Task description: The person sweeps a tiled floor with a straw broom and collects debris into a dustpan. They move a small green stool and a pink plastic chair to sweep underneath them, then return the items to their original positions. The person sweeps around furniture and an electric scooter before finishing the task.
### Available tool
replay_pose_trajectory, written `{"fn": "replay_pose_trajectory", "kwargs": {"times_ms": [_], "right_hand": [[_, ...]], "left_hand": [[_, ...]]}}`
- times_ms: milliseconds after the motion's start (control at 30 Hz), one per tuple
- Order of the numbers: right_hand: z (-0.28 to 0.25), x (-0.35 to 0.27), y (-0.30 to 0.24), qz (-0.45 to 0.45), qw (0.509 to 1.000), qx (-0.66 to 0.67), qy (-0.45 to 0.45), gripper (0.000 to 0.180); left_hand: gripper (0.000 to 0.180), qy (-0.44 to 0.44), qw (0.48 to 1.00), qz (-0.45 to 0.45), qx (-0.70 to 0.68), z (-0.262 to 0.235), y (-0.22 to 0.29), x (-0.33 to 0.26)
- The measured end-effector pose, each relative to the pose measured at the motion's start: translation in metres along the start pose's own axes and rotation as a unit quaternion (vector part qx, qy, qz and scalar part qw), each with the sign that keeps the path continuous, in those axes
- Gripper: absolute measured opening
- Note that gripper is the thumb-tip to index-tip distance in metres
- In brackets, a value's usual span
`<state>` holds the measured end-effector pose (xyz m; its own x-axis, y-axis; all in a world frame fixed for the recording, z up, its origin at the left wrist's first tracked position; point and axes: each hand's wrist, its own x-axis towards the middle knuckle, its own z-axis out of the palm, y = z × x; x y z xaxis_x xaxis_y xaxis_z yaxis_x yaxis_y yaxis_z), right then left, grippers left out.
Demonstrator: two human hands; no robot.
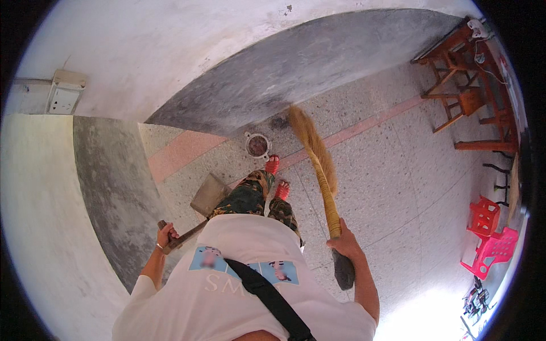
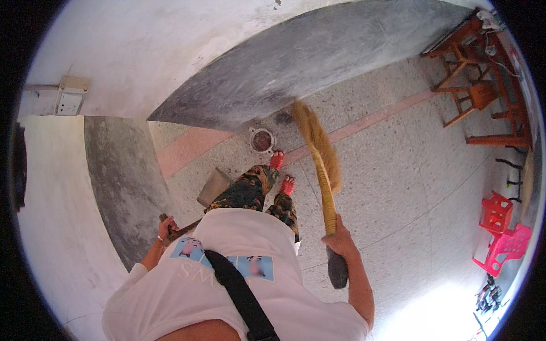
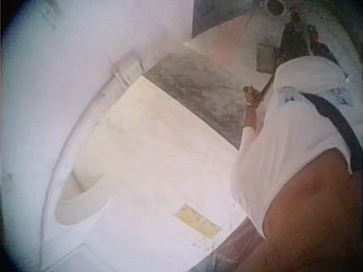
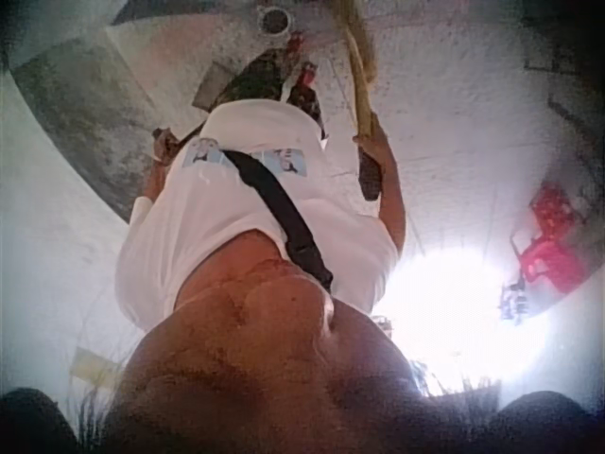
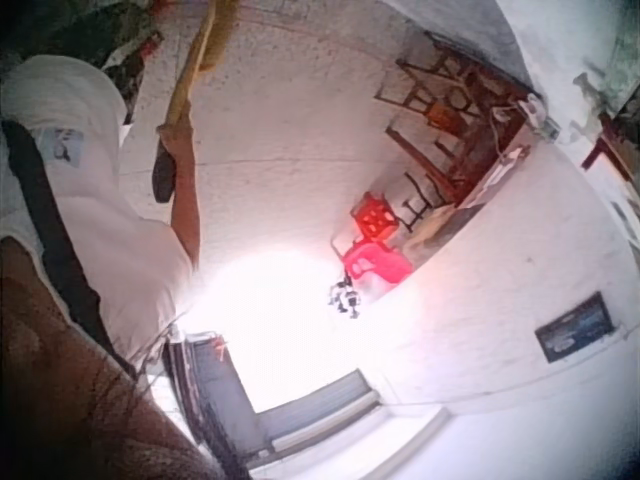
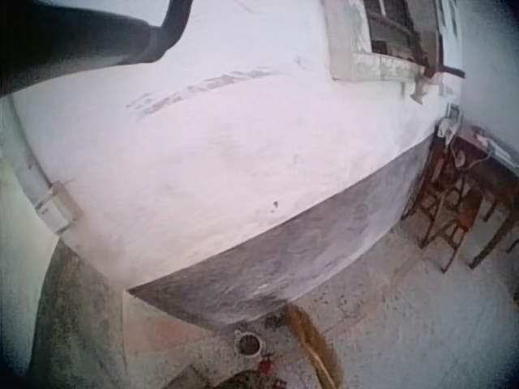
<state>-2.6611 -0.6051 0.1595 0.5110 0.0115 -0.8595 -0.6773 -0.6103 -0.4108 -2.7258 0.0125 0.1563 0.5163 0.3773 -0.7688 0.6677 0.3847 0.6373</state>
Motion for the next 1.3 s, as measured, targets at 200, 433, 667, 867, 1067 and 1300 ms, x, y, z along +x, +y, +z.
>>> {"fn": "replay_pose_trajectory", "kwargs": {"times_ms": [200, 433, 667, 867, 1067, 1300], "right_hand": [[-0.028, -0.022, -0.023, 0.027, 0.994, -0.058, -0.088, 0.095], [-0.013, 0.071, -0.027, -0.103, 0.982, -0.010, -0.158, 0.069], [-0.032, 0.086, -0.037, 0.070, 0.935, 0.275, -0.211, 0.051], [-0.019, 0.027, -0.060, 0.079, 0.946, 0.259, -0.179, 0.061], [-0.022, 0.082, -0.059, 0.014, 0.951, 0.223, -0.212, 0.051], [-0.020, 0.092, -0.002, -0.007, 0.917, 0.368, -0.152, 0.042]], "left_hand": [[0.016, -0.031, 0.999, 0.003, -0.021, -0.003, 0.010, -0.005], [0.016, -0.047, 0.999, 0.019, -0.019, 0.002, 0.004, -0.002], [0.015, -0.060, 0.998, -0.002, -0.025, -0.012, -0.010, 0.003], [0.017, -0.030, 0.999, 0.010, -0.012, -0.004, -0.015, -0.006], [0.019, -0.050, 0.999, -0.011, 0.015, -0.003, -0.010, 0.005], [0.018, -0.039, 0.999, 0.012, 0.037, -0.016, -0.018, 0.003]]}}
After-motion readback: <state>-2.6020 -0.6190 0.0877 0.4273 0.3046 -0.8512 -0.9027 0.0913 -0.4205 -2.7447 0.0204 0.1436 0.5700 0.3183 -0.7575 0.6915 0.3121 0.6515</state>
